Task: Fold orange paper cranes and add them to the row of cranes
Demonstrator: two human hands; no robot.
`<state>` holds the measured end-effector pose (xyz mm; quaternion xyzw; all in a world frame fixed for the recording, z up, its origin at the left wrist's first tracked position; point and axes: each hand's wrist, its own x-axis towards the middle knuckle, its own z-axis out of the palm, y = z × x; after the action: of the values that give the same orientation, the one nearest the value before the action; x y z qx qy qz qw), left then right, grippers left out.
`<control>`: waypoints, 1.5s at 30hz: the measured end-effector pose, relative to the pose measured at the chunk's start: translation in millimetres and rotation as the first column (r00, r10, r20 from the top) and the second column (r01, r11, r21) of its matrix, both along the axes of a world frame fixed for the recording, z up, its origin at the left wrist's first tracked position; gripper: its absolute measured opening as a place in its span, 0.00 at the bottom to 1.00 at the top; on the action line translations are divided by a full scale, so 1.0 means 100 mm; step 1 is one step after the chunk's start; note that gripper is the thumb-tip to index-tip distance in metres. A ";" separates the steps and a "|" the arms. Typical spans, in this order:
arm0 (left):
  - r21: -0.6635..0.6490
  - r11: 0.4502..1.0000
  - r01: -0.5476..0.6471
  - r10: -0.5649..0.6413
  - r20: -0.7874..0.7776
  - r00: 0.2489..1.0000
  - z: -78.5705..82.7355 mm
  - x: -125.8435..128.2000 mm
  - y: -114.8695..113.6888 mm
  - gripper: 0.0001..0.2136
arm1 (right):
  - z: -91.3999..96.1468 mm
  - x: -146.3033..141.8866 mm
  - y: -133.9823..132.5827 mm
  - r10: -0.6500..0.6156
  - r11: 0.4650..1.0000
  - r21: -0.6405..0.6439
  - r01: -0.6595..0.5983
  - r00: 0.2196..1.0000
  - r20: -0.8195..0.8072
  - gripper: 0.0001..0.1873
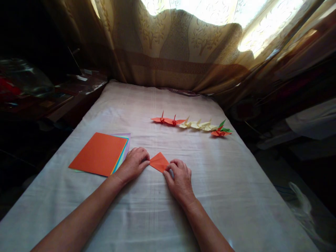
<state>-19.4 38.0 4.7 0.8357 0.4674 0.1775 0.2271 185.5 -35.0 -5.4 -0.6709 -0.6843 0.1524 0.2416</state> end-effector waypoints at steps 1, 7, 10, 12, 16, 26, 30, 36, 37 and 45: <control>-0.004 1.000 0.008 -0.008 0.001 1.000 0.00 0.00 0.01 0.01 | 0.01 0.01 0.00 0.001 1.000 -0.005 -0.001 1.000 0.001 0.04; 0.118 0.988 -0.102 0.108 -0.045 0.993 0.06 0.09 -0.16 0.06 | 0.01 0.03 0.04 0.013 1.000 0.028 -0.014 1.000 0.023 0.10; 0.259 0.960 -0.110 0.139 -0.096 0.986 0.08 0.20 -0.38 0.09 | 0.00 0.04 0.06 0.036 0.997 0.070 -0.039 0.998 0.049 0.14; 0.248 0.968 -0.034 0.072 -0.147 0.987 0.07 0.26 -0.50 0.09 | 0.00 0.06 0.08 0.051 0.995 0.078 -0.056 0.997 0.057 0.16; 0.262 0.965 -0.022 0.071 -0.177 0.982 0.03 0.33 -0.59 0.10 | 0.00 0.09 0.10 0.077 0.995 0.066 -0.079 0.997 0.027 0.16; 0.255 0.966 0.037 0.020 -0.218 0.976 0.05 0.35 -0.47 0.15 | -0.05 0.24 0.06 0.108 0.994 0.051 -0.102 0.984 -0.139 0.18; 0.284 0.953 0.105 -0.034 -0.242 0.970 0.08 0.36 -0.37 0.09 | -0.04 0.35 0.28 0.140 0.978 0.157 -0.136 0.990 -0.018 0.24; 0.350 0.867 0.354 -0.255 -0.299 0.920 0.08 0.26 -0.05 0.09 | -0.07 0.45 0.46 0.344 0.911 0.207 -0.357 0.934 0.100 0.22; 0.372 0.843 0.388 -0.285 -0.301 0.910 0.08 0.23 0.01 0.08 | -0.08 0.45 0.45 0.363 0.899 0.219 -0.378 0.925 0.109 0.20; 0.344 0.851 0.397 -0.285 -0.332 0.899 0.17 0.27 -0.05 0.08 | -0.09 0.40 0.27 0.379 0.877 0.260 -0.404 0.914 0.143 0.16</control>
<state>8.0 32.8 21.6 0.9505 0.2899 0.1114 0.0122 226.0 -7.5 -14.4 -0.4829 -0.8305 0.0685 0.2691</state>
